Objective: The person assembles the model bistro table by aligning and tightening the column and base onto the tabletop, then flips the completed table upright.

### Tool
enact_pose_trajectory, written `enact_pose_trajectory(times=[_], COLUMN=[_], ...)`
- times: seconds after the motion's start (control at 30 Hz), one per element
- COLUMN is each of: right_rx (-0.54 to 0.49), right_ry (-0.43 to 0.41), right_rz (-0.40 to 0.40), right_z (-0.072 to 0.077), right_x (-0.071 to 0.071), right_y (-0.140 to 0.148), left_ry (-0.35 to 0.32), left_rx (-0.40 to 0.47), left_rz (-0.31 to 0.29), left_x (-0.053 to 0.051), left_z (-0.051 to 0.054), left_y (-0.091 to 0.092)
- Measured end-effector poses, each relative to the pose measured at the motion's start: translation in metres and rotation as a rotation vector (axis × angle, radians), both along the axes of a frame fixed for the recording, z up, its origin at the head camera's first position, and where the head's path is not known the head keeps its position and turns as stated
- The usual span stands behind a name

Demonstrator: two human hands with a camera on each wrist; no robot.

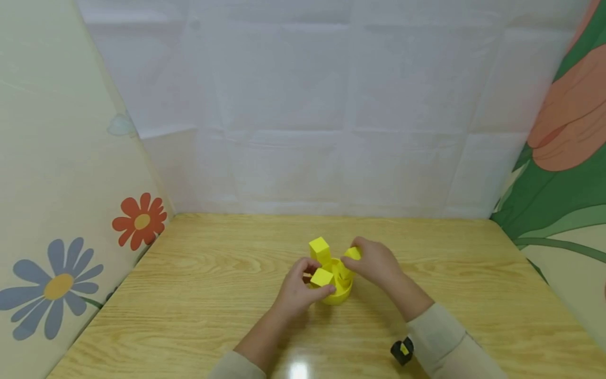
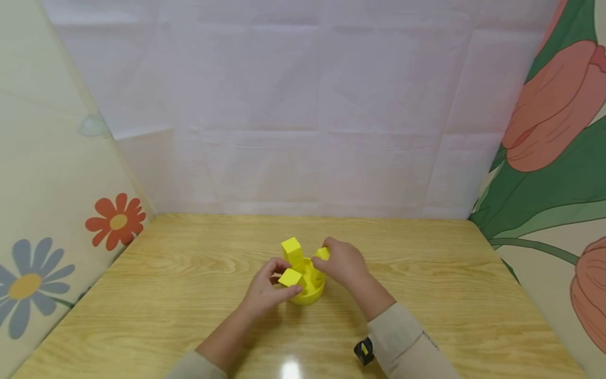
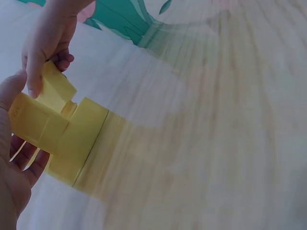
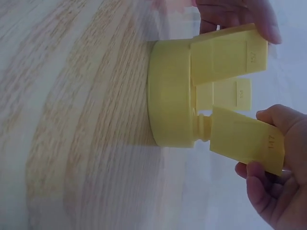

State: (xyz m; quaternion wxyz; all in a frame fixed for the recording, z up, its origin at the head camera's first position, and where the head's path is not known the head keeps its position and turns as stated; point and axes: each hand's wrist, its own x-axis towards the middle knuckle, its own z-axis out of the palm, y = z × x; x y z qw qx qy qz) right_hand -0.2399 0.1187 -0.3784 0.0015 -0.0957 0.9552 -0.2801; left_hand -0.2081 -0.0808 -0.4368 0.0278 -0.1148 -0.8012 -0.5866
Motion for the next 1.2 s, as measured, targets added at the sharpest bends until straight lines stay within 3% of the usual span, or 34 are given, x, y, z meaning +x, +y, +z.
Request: enact_pose_trajectory(times=[0.13,0.4,0.83,1.2], right_rx=[-0.024,-0.203,-0.292,-0.318], right_ry=[-0.014,-0.119,-0.103,-0.067], right_rz=[0.023,0.138,0.106,0.095], right_z=[-0.001,-0.007,-0.017,-0.029], right_x=[-0.001,-0.004,0.002,0.008], right_y=[0.002,0.014,0.028,0.018], left_ry=[-0.001,0.029,-0.008,-0.029], left_rx=[0.039,0.112,0.210,0.232], left_rz=[0.022,0.049,0.117,0.107], left_x=[-0.004,-0.010,-0.012,-0.013], left_z=[-0.003,-0.007,-0.006,-0.007], left_y=[-0.001,-0.004,-0.005,-0.005])
